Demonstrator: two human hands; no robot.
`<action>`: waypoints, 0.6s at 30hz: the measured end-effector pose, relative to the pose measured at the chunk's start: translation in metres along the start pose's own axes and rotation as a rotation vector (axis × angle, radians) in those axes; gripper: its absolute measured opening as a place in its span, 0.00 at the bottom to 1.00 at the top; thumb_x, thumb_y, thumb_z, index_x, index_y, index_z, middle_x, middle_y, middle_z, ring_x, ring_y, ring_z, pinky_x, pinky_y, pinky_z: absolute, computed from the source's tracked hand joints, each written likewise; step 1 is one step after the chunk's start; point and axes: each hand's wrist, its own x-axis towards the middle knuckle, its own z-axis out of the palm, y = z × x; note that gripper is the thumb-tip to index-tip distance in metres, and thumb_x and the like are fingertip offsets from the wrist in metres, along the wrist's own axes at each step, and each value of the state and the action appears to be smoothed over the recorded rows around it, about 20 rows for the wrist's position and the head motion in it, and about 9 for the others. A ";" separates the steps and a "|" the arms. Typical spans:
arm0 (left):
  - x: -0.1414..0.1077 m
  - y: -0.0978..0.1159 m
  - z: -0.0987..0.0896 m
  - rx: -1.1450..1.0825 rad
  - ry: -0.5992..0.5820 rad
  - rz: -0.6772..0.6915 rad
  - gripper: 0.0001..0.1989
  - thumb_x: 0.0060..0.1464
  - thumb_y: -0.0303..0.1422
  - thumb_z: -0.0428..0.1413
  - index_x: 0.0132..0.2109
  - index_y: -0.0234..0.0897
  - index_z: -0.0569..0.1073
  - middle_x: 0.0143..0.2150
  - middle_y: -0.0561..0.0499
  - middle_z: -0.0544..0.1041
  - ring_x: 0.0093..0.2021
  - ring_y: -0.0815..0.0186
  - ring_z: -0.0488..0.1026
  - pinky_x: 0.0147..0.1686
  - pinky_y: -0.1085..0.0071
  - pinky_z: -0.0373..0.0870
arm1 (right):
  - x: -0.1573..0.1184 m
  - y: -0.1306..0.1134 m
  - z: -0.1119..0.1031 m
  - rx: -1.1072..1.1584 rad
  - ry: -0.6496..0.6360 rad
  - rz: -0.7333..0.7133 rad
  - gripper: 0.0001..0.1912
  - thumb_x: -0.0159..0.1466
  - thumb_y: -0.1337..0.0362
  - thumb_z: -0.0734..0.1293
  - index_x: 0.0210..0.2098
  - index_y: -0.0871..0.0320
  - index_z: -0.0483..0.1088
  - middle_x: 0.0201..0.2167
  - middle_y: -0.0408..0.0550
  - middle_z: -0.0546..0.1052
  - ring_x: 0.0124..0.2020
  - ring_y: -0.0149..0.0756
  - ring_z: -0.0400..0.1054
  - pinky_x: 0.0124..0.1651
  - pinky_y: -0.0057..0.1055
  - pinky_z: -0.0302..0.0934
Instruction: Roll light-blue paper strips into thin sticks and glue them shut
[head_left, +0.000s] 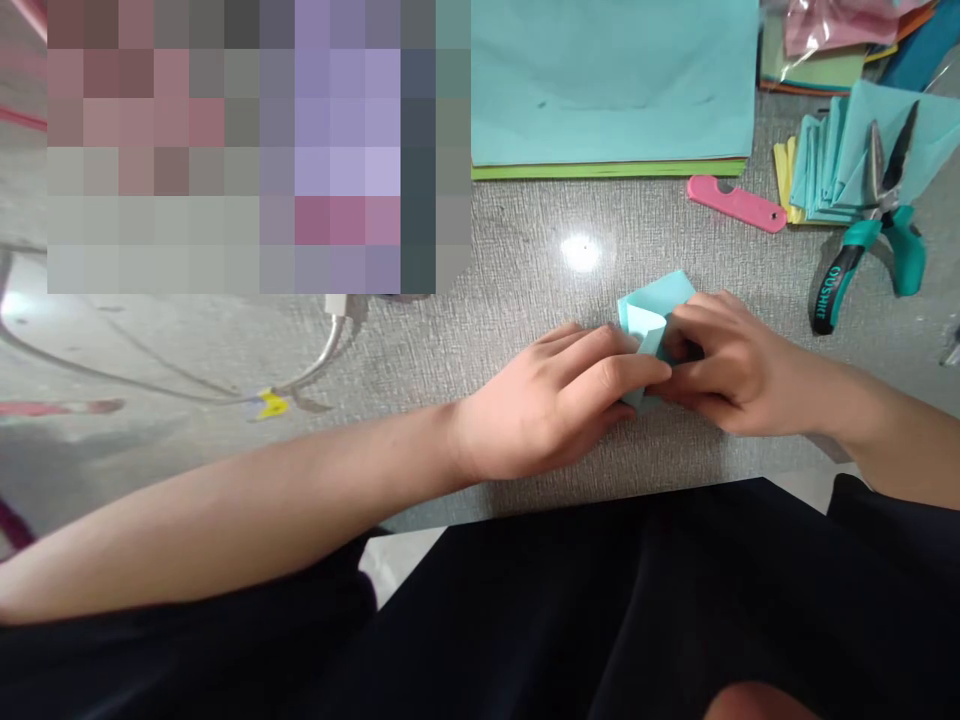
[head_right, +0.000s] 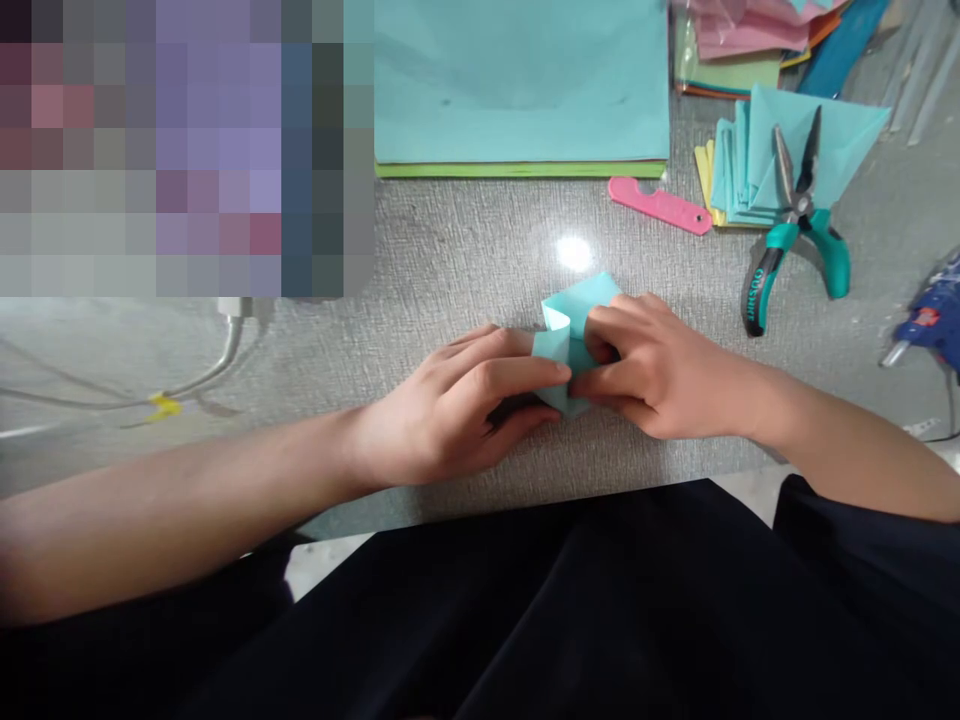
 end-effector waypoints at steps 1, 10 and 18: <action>-0.001 0.001 0.000 0.025 0.003 -0.010 0.14 0.78 0.27 0.57 0.66 0.40 0.71 0.51 0.47 0.84 0.44 0.63 0.85 0.44 0.66 0.86 | 0.000 -0.001 -0.001 0.003 -0.009 0.007 0.12 0.79 0.66 0.67 0.45 0.50 0.84 0.43 0.49 0.72 0.44 0.44 0.65 0.48 0.44 0.55; -0.006 0.004 -0.002 0.074 0.012 -0.044 0.21 0.76 0.26 0.58 0.71 0.38 0.70 0.61 0.40 0.83 0.52 0.59 0.88 0.44 0.65 0.92 | 0.001 0.000 0.005 -0.053 0.010 0.032 0.09 0.80 0.61 0.68 0.51 0.54 0.81 0.44 0.52 0.74 0.46 0.48 0.66 0.46 0.43 0.53; -0.003 0.004 -0.001 0.102 0.004 0.012 0.13 0.78 0.28 0.58 0.64 0.36 0.74 0.58 0.41 0.87 0.50 0.59 0.89 0.47 0.63 0.90 | 0.000 0.000 0.011 -0.031 0.076 0.050 0.10 0.81 0.62 0.67 0.53 0.56 0.81 0.50 0.56 0.79 0.50 0.51 0.71 0.48 0.45 0.59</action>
